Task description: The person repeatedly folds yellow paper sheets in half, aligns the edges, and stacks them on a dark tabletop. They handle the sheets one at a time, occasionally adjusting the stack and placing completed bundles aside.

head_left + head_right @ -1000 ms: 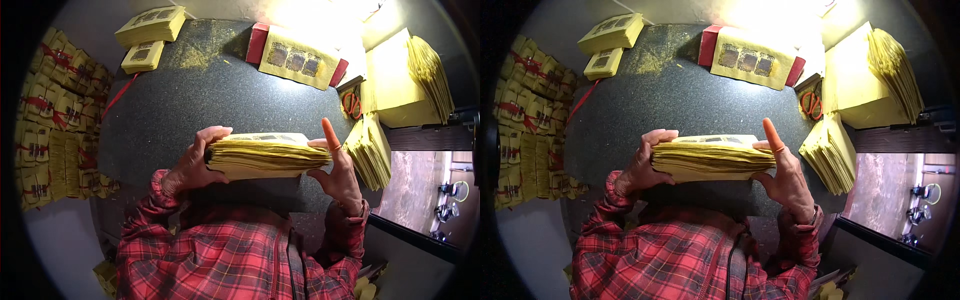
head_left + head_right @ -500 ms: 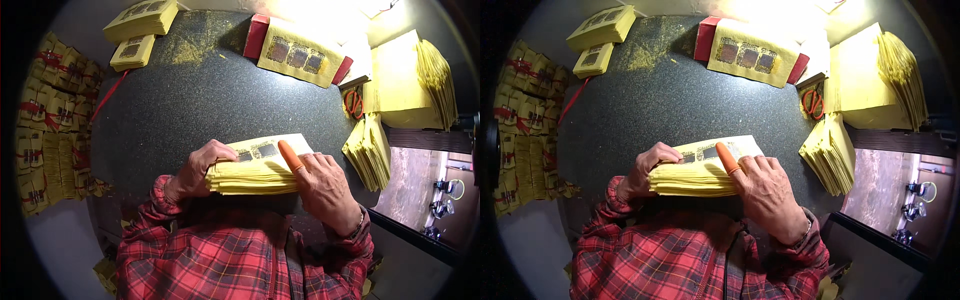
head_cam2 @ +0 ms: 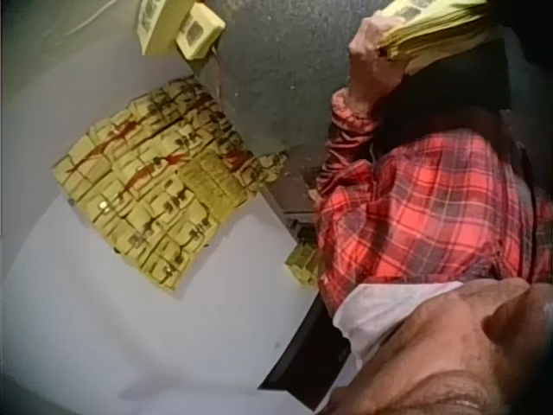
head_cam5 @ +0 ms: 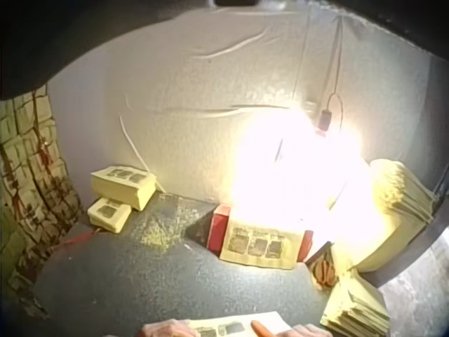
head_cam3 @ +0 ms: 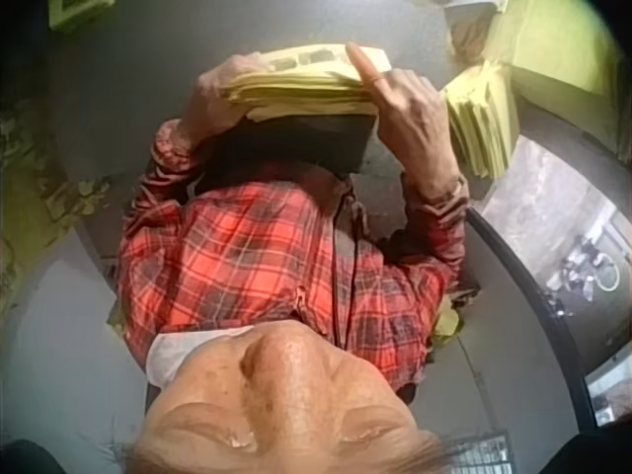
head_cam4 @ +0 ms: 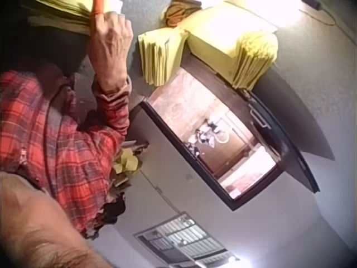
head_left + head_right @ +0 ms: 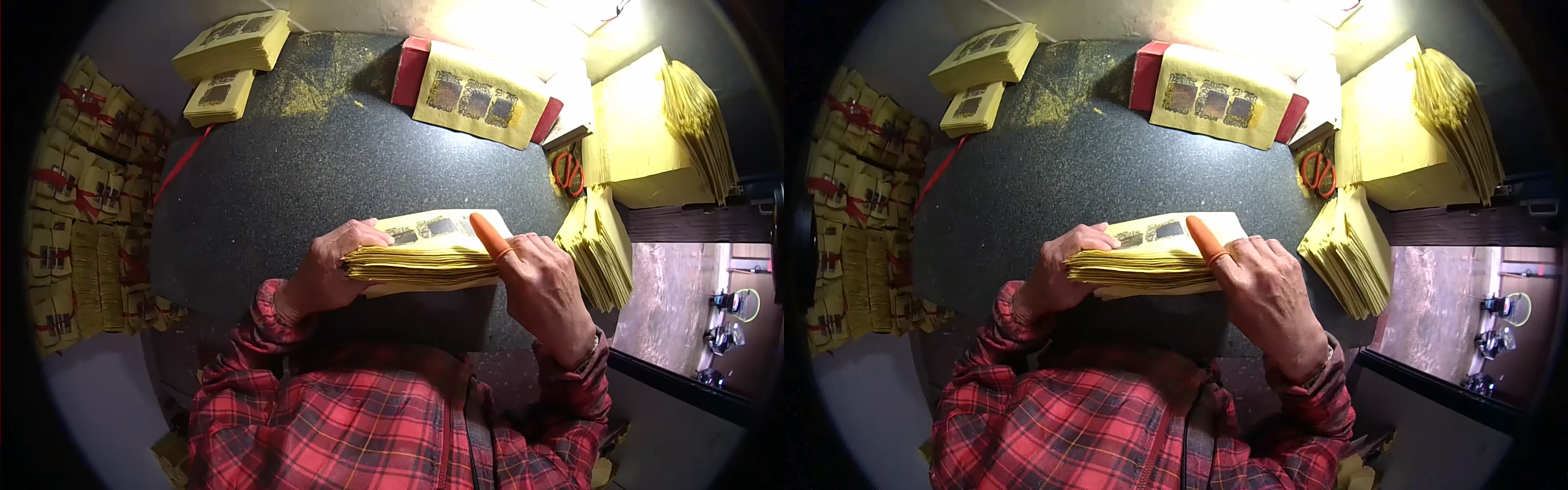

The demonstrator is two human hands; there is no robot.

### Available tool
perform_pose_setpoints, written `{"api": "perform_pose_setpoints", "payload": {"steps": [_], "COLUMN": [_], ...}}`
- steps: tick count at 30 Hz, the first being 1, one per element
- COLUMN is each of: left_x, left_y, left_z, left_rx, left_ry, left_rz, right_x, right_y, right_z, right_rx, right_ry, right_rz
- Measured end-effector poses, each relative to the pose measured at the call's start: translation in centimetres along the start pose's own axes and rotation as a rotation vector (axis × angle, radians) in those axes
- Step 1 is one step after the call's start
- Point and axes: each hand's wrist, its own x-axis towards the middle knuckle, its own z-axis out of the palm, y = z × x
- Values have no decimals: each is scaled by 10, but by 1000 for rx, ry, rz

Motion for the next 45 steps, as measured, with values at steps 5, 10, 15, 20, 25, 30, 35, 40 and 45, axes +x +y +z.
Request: {"api": "perform_pose_setpoints", "payload": {"steps": [5, 10, 15, 20, 25, 30, 35, 40, 45], "left_x": [-5, 10, 15, -9, -41, -98, -87, -101, -105], "left_y": [-10, -14, -10, 30, 107, 67, 45, 25, 10], "left_z": [8, -7, -14, -4, -19, 2, -9, 23, 62], "left_rx": [-66, -120, -783, -1220, -1024, -929, -19, -511, -1889], "left_ry": [-14, -165, -15, 21, -77, 4, 57, 84, 257], "left_rz": [-129, -363, -607, -972, -1192, -1189, -484, -614, -334], "right_x": [0, 21, 31, 12, -20, -54, -82, -92, -63], "right_y": [19, 42, 80, 69, 25, 6, -2, -26, -50], "right_z": [1, -16, -8, 25, 8, 50, 84, 97, 45], "right_rx": [85, 357, 867, 1316, 1278, 1263, 1497, 1796, 1891], "right_ry": [-2, 95, -54, -282, -414, 6, 147, 316, 408], "right_rz": [5, 92, 361, 586, 646, 580, 513, 727, 696]}}
